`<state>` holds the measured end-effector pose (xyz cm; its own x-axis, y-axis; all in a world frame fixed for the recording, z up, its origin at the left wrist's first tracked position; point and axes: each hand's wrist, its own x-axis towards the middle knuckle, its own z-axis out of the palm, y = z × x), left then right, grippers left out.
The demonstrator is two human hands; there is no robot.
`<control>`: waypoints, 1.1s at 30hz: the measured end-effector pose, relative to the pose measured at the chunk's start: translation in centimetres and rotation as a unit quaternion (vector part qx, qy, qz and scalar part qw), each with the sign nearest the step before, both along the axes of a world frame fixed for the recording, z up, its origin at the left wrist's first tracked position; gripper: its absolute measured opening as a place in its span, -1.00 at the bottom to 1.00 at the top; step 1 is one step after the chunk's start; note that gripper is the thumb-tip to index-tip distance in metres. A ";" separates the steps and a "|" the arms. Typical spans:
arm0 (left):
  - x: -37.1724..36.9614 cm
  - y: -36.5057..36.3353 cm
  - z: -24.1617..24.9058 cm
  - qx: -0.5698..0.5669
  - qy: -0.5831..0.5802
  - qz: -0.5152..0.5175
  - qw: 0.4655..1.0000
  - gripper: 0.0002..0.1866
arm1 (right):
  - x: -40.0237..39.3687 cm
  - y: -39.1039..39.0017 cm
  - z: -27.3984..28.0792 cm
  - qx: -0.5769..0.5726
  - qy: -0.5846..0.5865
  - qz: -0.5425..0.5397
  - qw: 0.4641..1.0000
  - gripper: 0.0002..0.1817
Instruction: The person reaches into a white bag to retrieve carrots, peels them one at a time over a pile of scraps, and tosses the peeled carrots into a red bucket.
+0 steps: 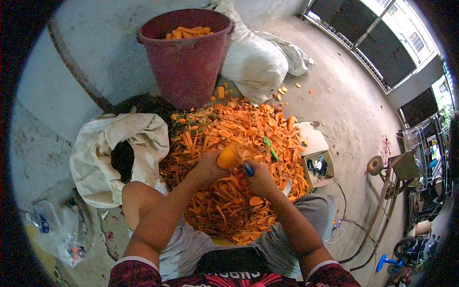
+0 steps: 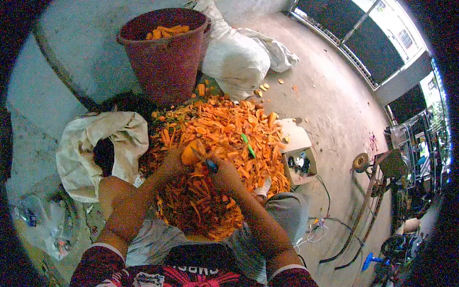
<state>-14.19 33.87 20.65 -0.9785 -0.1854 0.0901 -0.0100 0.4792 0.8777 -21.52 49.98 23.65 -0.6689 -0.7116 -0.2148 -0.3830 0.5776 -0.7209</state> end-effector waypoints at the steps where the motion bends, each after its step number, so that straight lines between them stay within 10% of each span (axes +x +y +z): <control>1: 0.2 0.1 0.5 0.060 -0.045 -0.015 0.997 -0.61 | -0.2 0.1 -0.5 -0.001 0.007 0.006 1.000 -0.81; 6: 0.9 0.5 1.9 0.223 -0.158 -0.035 0.961 -0.63 | -0.2 0.2 -1.0 0.000 -0.015 0.001 1.000 -0.80; 9: 1.0 0.8 2.2 0.060 -0.106 0.027 0.992 -0.61 | -0.2 -0.1 -0.1 0.004 0.009 -0.003 1.000 -0.77; 12: 0.5 0.5 -4.9 0.114 0.018 -0.153 0.981 -0.56 | -1.1 0.1 -1.0 0.067 0.009 0.015 0.998 -0.78; 17: 2.0 4.0 3.6 0.148 -0.071 -0.297 0.941 -0.52 | -3.7 0.6 -13.8 0.171 -0.022 0.117 0.978 -0.69; 22: 2.2 1.4 4.4 0.245 -0.066 -0.215 0.943 -0.56 | -0.3 0.9 -21.0 -0.119 0.072 0.316 0.938 -0.66; 28: 2.3 0.6 3.7 -0.035 -0.145 -0.252 0.956 -0.61 | 0.4 0.4 -14.8 -0.041 0.030 0.333 0.942 -0.69; 33: 3.5 -1.4 1.9 -0.355 -0.395 -0.303 0.791 -0.72 | 0.7 -1.2 -7.3 0.281 -0.067 0.247 0.925 -0.79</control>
